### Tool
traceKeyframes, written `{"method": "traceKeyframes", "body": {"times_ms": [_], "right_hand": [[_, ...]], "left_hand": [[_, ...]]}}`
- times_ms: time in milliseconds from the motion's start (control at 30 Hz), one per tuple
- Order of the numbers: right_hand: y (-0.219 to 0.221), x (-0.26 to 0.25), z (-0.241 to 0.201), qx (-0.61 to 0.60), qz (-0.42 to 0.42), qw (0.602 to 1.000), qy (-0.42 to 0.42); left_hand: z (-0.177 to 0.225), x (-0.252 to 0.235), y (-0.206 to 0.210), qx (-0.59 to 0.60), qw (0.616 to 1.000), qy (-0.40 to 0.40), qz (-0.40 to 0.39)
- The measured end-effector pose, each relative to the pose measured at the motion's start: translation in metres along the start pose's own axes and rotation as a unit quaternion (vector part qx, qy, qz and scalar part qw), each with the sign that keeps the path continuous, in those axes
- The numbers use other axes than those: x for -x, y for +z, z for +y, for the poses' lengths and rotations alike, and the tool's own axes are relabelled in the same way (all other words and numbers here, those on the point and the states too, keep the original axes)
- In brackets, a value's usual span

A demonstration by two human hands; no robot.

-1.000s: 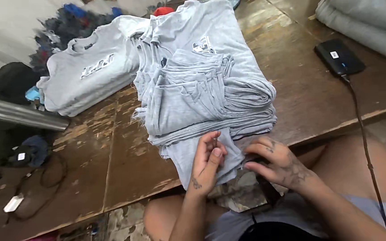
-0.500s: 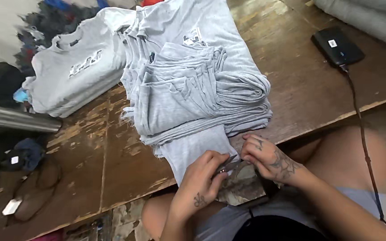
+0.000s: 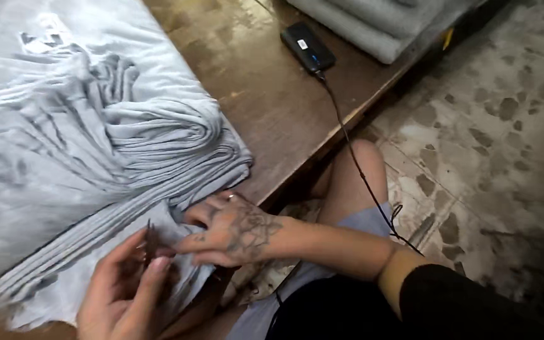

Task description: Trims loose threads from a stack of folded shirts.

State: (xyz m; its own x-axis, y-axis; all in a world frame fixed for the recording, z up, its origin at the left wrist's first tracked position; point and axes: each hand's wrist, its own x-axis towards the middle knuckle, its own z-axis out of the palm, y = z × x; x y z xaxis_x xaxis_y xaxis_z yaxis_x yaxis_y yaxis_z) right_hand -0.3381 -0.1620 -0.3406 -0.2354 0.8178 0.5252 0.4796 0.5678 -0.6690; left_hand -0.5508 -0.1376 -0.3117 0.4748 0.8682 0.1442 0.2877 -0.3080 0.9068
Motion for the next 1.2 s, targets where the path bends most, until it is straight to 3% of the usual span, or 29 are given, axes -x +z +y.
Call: {"method": "traceKeyframes", "body": {"times_ms": [67,133,200,300,467,533,600,700,767,867,933,1000,1100,1200], "right_hand": [[0.005,-0.003,0.003,-0.018,0.029,0.999,-0.012],[-0.01,0.0,0.007,-0.114,0.035,0.993,-0.014],[-0.036,0.012,0.01,-0.174,-0.038,0.984,0.007],[-0.057,0.021,0.008,-0.156,-0.106,0.982,0.009],[-0.008,-0.001,0.008,-0.011,-0.031,0.999,-0.022],[0.004,-0.001,0.016,-0.043,0.005,0.999,-0.03],[-0.017,0.009,0.023,-0.134,-0.016,0.991,-0.008],[-0.057,0.021,0.026,-0.182,-0.13,0.974,-0.014],[-0.056,0.021,0.016,-0.13,-0.103,0.986,-0.015],[-0.031,0.007,0.002,0.023,-0.037,0.999,-0.002],[-0.008,0.001,0.008,0.069,0.001,0.997,-0.026],[-0.005,0.008,0.017,0.028,0.037,0.998,-0.051],[-0.041,0.025,0.024,-0.08,-0.047,0.995,-0.034],[-0.06,0.025,0.013,-0.069,-0.097,0.993,-0.007]], "left_hand": [[-0.002,0.0,-0.003,0.036,0.999,-0.014,0.008],[-0.002,0.002,-0.01,0.064,0.997,-0.03,0.002],[0.0,0.008,-0.015,0.059,0.998,-0.031,-0.011],[0.007,0.011,-0.013,0.052,0.999,0.006,-0.004],[0.005,0.001,0.004,0.133,0.985,-0.005,0.108],[0.006,0.0,0.004,0.131,0.984,-0.036,0.118],[0.008,0.002,-0.004,0.125,0.987,-0.042,0.093],[0.011,0.013,-0.012,0.065,0.994,0.004,0.083],[0.016,0.015,-0.013,-0.058,0.995,0.043,0.069],[0.022,0.01,-0.013,-0.248,0.968,0.035,-0.022],[0.022,0.006,-0.012,-0.273,0.96,0.028,-0.058],[0.022,0.007,-0.014,-0.282,0.956,0.034,-0.071],[0.023,0.01,-0.018,-0.304,0.948,0.051,-0.076],[0.019,0.01,-0.024,-0.257,0.96,0.075,-0.081]]}}
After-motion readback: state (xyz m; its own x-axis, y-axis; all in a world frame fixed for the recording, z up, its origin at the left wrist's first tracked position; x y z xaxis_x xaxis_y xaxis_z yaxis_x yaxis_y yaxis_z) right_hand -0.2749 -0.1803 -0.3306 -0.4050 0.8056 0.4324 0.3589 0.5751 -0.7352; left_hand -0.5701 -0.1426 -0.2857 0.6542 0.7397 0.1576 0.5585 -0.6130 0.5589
